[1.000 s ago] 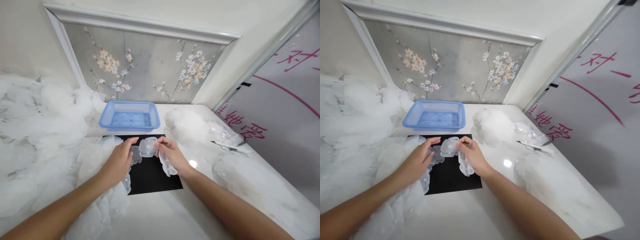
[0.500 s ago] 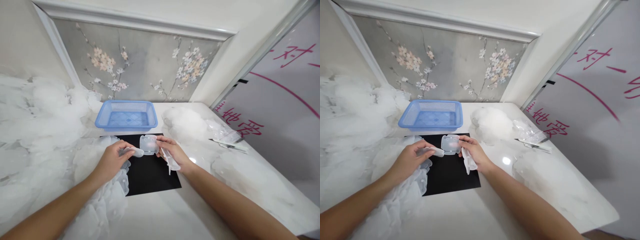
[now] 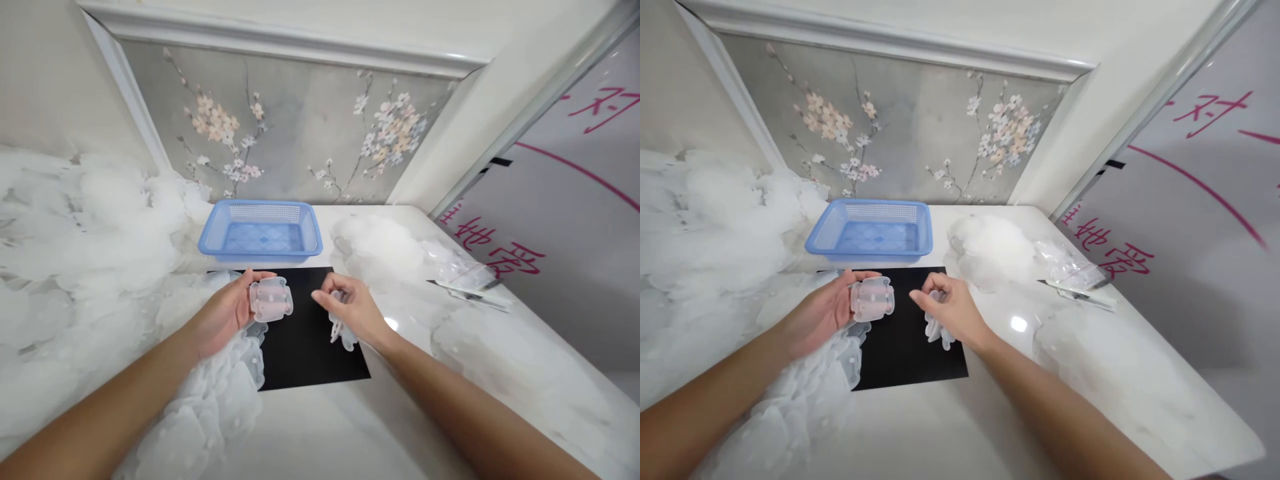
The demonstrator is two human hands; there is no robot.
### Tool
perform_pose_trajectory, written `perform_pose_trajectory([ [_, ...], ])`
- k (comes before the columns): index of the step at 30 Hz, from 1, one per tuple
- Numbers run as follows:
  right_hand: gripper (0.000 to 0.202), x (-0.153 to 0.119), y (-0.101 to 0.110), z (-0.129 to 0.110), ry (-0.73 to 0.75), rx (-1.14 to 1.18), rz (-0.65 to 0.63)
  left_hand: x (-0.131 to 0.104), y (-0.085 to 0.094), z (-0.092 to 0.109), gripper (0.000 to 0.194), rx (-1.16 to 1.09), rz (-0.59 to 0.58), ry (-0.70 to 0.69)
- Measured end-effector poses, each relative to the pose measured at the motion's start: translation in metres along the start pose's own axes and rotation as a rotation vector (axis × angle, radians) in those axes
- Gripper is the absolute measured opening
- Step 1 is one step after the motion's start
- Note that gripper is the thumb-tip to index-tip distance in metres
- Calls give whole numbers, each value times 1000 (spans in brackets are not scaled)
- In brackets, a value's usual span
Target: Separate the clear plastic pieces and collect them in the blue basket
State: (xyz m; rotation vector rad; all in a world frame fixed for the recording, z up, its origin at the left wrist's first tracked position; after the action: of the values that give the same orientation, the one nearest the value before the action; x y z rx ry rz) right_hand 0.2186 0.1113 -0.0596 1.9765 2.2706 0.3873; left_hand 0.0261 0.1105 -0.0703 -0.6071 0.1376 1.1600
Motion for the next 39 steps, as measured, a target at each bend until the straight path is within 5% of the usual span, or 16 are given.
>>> perform_pose_trajectory([
  [3,16,-5,-12,-13,148,-220,-56,1,-2,-2,36,-17,-39,-7],
  [8,45,-12,-36,-24,348,-409,-129,-1,-8,-2,39,10,-102,-17],
  [15,64,-11,-36,-20,313,-376,-80,-3,-13,-1,46,55,-135,-73],
  [22,61,-8,-30,-17,333,-273,-40,-4,-14,1,43,87,-152,-115],
  [33,57,-14,-36,-18,357,-412,-44,-8,-20,4,35,73,-186,-117],
  [39,48,-19,-43,-29,460,-491,-64,-6,-17,1,48,178,-113,-138],
])
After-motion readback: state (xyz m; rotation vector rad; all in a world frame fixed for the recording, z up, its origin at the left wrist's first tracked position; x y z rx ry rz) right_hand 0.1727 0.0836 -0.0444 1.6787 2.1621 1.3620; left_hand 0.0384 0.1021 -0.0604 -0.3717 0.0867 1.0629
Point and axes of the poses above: each hand's wrist, its own x-axis towards the middle knuckle, its own y-axis out of the back of the hand, z = x × y, the point moved 9 cm from there along x, towards the middle knuckle, and after that the axes turned 2 degrees about -z, right-handed, at the moved point
